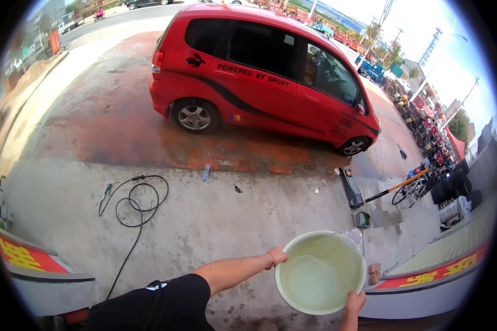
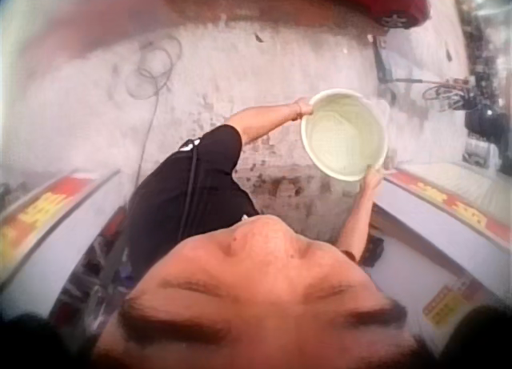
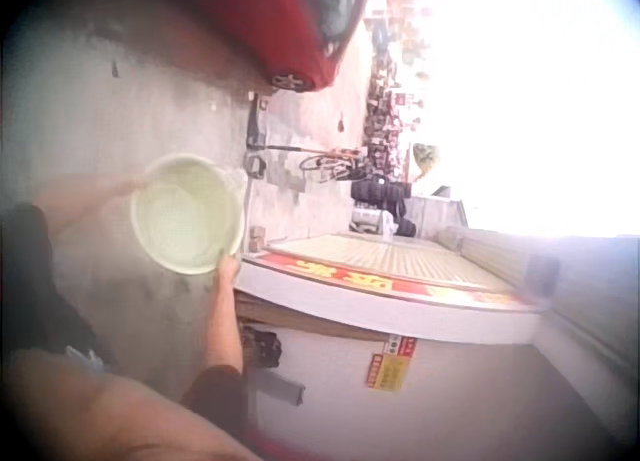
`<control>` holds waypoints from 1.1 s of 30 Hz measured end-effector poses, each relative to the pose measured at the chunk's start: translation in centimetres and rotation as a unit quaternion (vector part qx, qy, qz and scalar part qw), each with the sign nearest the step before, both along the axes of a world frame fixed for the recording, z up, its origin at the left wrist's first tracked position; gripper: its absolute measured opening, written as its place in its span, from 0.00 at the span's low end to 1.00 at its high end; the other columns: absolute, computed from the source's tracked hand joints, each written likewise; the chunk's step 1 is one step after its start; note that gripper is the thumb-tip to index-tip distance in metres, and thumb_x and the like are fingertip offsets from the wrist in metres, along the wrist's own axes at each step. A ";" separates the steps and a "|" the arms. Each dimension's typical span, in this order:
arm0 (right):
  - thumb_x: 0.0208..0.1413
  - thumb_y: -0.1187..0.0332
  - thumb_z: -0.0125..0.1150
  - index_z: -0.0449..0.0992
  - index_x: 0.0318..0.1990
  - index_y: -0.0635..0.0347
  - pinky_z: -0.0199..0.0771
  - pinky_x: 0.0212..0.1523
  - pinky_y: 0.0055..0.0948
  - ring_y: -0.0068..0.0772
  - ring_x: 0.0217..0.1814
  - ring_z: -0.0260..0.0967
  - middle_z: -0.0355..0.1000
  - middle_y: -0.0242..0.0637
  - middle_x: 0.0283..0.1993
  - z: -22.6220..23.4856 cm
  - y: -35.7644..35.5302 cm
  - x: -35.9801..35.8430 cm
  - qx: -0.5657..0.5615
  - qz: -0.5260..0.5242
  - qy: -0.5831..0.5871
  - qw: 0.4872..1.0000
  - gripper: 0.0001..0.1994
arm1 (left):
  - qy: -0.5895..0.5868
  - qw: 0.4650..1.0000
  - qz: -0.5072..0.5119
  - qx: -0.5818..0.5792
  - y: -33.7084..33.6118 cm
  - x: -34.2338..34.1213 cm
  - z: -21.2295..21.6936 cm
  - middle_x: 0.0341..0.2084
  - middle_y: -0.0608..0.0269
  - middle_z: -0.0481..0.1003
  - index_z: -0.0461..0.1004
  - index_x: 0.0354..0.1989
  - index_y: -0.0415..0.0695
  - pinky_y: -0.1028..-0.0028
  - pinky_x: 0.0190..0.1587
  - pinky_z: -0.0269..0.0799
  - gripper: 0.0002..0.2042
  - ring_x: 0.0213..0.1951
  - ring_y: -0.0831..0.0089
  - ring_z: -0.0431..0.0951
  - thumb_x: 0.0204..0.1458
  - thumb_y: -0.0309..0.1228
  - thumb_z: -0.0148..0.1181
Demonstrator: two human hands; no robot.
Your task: The person fills a yellow basin with water from a tap in a bathroom, carries it to a red car parked outside a garage, and pours the water over the car's body. The person repeats this process multiple times, refilling the basin and pouring water on the car.
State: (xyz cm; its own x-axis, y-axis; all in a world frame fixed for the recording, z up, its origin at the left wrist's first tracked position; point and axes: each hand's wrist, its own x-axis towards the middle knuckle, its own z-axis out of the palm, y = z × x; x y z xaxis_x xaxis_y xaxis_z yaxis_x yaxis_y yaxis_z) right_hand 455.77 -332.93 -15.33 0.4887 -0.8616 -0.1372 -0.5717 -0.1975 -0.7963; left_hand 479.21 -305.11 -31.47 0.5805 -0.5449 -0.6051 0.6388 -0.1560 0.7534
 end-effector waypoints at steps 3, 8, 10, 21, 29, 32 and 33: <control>0.46 0.80 0.51 0.72 0.40 0.68 0.71 0.35 0.28 0.28 0.34 0.71 0.74 0.37 0.36 -1.7 7.3 18.5 0.079 0.073 -0.167 0.980 0.12 | -0.196 0.969 0.134 0.060 10.3 13.2 4.4 0.36 0.56 0.79 0.76 0.45 0.42 0.70 0.43 0.72 0.18 0.37 0.68 0.79 0.41 0.26 0.56; 0.51 0.77 0.54 0.72 0.41 0.69 0.72 0.37 0.29 0.28 0.35 0.72 0.74 0.39 0.37 -0.5 25.3 40.2 0.235 0.270 -0.230 0.905 0.09 | -0.307 0.864 0.381 0.114 33.5 19.5 19.6 0.31 0.58 0.79 0.75 0.42 0.37 0.71 0.38 0.73 0.16 0.33 0.71 0.78 0.41 0.21 0.54; 0.50 0.77 0.55 0.73 0.41 0.69 0.72 0.37 0.29 0.28 0.34 0.72 0.75 0.39 0.36 1.2 34.4 44.3 0.271 0.335 -0.194 0.881 0.10 | -0.318 0.820 0.427 0.211 42.2 17.1 23.4 0.29 0.58 0.78 0.74 0.40 0.35 0.72 0.35 0.72 0.16 0.32 0.72 0.77 0.39 0.19 0.53; 0.46 0.68 0.55 0.76 0.40 0.65 0.74 0.41 0.38 0.43 0.41 0.76 0.77 0.49 0.38 2.9 67.1 34.5 0.201 0.692 0.011 0.693 0.14 | -0.163 0.628 0.712 0.269 59.3 -20.5 27.2 0.33 0.55 0.73 0.70 0.42 0.35 0.67 0.37 0.73 0.19 0.33 0.63 0.74 0.36 0.18 0.47; 0.47 0.65 0.53 0.78 0.44 0.61 0.72 0.50 0.43 0.50 0.49 0.73 0.75 0.51 0.46 -5.5 67.5 19.8 0.128 0.803 0.191 0.551 0.17 | -0.017 0.545 0.796 0.263 50.2 -41.0 18.8 0.39 0.52 0.74 0.70 0.46 0.33 0.63 0.40 0.74 0.25 0.37 0.57 0.76 0.33 0.18 0.45; 0.46 0.65 0.53 0.79 0.43 0.59 0.72 0.49 0.42 0.48 0.48 0.74 0.76 0.50 0.45 -9.6 66.6 14.4 0.143 0.824 0.216 0.504 0.17 | 0.030 0.532 0.789 0.306 48.9 -49.8 14.5 0.35 0.54 0.73 0.69 0.46 0.35 0.60 0.36 0.73 0.25 0.32 0.56 0.75 0.32 0.17 0.47; 0.46 0.65 0.53 0.79 0.43 0.60 0.72 0.49 0.42 0.49 0.48 0.74 0.75 0.51 0.45 -10.3 66.0 13.6 0.145 0.833 0.238 0.478 0.17 | 0.061 0.528 0.774 0.344 48.3 -52.0 13.0 0.34 0.54 0.73 0.69 0.46 0.35 0.60 0.36 0.73 0.24 0.32 0.55 0.75 0.32 0.18 0.48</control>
